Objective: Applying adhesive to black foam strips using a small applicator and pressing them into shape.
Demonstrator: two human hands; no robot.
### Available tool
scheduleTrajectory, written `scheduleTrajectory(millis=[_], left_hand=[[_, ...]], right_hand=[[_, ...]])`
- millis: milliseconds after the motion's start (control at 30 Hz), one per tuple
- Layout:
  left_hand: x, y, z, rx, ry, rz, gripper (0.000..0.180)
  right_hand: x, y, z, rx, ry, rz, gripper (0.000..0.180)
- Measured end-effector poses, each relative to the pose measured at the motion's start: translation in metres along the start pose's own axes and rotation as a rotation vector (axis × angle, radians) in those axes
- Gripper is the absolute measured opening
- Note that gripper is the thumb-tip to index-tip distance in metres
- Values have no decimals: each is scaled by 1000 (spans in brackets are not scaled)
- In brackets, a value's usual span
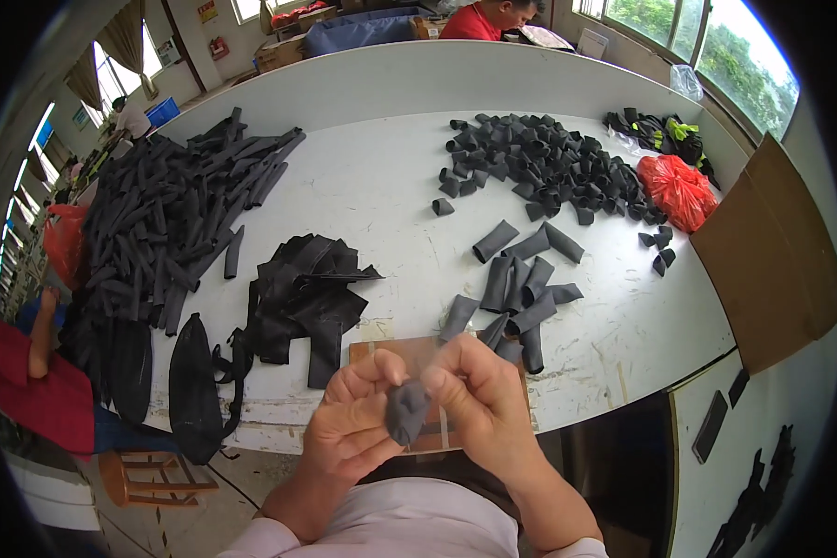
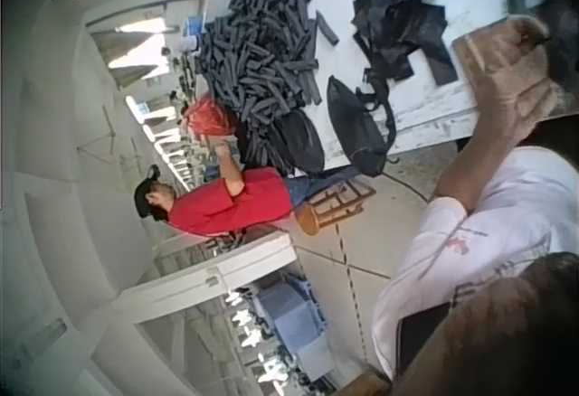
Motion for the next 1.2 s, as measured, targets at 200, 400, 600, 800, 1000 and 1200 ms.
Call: scheduleTrajectory(millis=[200,400,600,800,1000,1200], left_hand=[[-71,3,20,-74,-240,-291,17],[-71,2,7,31,-253,-109,20],[-32,-3,11,288,-284,772,24],[-97,3,1,135,-250,137,25],[-65,1,11,66,-132,-519,29],[-91,-1,3,166,-313,453,31]], right_hand=[[-8,-71,20,445,92,396,19],[-1,-87,23,415,253,415,18],[-5,-77,39,257,346,297,21],[0,-102,21,349,200,336,21],[6,-41,36,256,283,159,27],[-9,-121,21,382,270,278,25]])
Point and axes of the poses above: each hand's wrist, its own z-axis towards the middle knuckle, its own x-axis out of the palm, y = z × x, the point moved 6 cm from there along z, towards the middle knuckle, and after that the axes turned 1 degree about -z, right-handed, at the moved point
